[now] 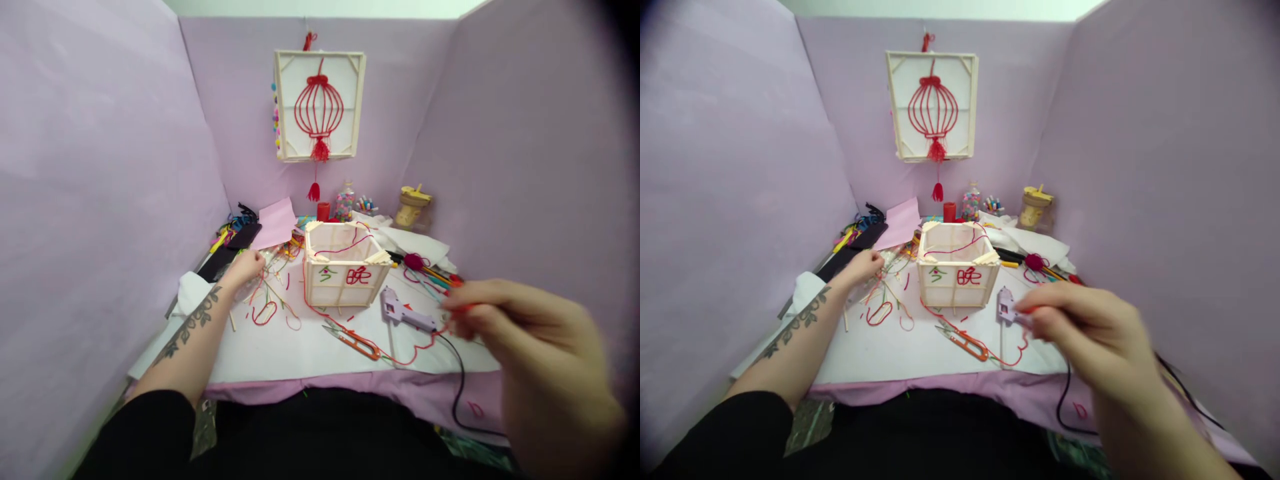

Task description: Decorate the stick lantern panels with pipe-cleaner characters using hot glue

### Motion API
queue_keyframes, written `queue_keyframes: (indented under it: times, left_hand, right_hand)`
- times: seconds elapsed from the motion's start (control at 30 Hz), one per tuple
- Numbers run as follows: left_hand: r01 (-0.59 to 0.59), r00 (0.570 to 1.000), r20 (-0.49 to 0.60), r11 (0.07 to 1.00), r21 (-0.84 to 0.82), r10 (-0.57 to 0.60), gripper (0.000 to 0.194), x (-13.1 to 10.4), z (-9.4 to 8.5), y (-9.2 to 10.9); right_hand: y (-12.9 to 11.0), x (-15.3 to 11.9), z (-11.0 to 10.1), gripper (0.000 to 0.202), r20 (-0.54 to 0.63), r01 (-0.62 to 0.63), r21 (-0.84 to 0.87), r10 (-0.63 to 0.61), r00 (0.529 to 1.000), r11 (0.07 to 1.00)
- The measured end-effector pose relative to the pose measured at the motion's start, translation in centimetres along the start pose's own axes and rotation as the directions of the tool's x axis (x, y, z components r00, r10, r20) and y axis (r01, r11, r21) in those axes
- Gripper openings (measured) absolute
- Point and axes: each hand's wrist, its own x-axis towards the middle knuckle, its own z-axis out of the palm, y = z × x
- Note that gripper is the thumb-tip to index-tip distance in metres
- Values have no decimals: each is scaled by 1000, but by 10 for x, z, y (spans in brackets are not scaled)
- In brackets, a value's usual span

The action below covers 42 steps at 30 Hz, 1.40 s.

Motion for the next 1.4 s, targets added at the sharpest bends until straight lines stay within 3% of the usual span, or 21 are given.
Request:
queue_keyframes:
  times: [0.03,0.07,0.13,0.17,0.27,0.37,0.43,0.53,0.57,0.6,0.63,0.8,0.87,0.97,1.03,1.1,1.27,1.4]
  left_hand:
    - [-12,1000,-13,999,-40,12,15,0,-8,0]
    - [-32,999,-28,996,-80,30,18,0,-16,0]
    - [-81,996,-56,985,-149,73,24,0,-30,0]
    - [-101,994,-70,979,-175,90,25,0,-34,0]
    - [-124,987,-127,965,-231,97,24,0,-37,-3]
    - [-115,980,-192,949,-294,60,21,0,-30,-6]
    - [-109,975,-219,938,-328,36,19,0,-24,-7]
    - [-113,969,-246,925,-363,22,19,1,-19,-10]
    - [-118,966,-256,919,-376,19,20,1,-19,-12]
    - [-123,963,-271,914,-388,14,20,2,-19,-13]
    - [-128,958,-288,908,-398,8,21,3,-19,-15]
    - [-149,944,-329,893,-425,1,22,7,-20,-18]
    - [-155,950,-311,893,-422,18,22,7,-17,-16]
    - [-147,955,-294,910,-388,29,23,8,-10,-16]
    - [-142,955,-293,928,-344,38,22,8,-4,-17]
    - [-135,960,-277,948,-287,53,15,8,1,-19]
    - [-144,950,-302,970,-197,80,13,5,0,-19]
    - [-115,932,-360,981,-156,52,23,0,-13,-17]
  right_hand:
    - [-18,10,12,16,142,177,83,-188,972,981]
    - [-36,21,23,13,253,324,151,-354,901,934]
    - [-70,50,45,19,325,455,180,-489,809,872]
    - [-86,67,56,23,326,495,163,-520,790,854]
    - [-124,126,90,33,238,552,-8,-534,811,834]
    - [-144,188,124,32,92,562,-223,-557,826,796]
    - [-146,220,146,29,70,551,-344,-564,823,760]
    - [-135,247,181,31,220,536,-379,-489,844,754]
    - [-129,249,193,24,405,463,-404,-299,864,789]
    - [-122,250,205,17,549,374,-455,-76,832,808]
    - [-115,249,217,13,590,342,-480,9,808,808]
    - [-87,238,268,36,623,279,-409,43,781,869]
    - [-80,236,281,33,614,269,-357,8,789,895]
    - [-75,245,283,21,525,272,-337,-60,849,901]
    - [-74,257,272,22,417,286,-348,-126,900,893]
    - [-75,267,254,26,326,321,-347,-207,922,881]
    - [-82,267,211,26,197,475,-323,-432,880,819]
    - [-82,250,204,24,216,539,-289,-494,842,791]
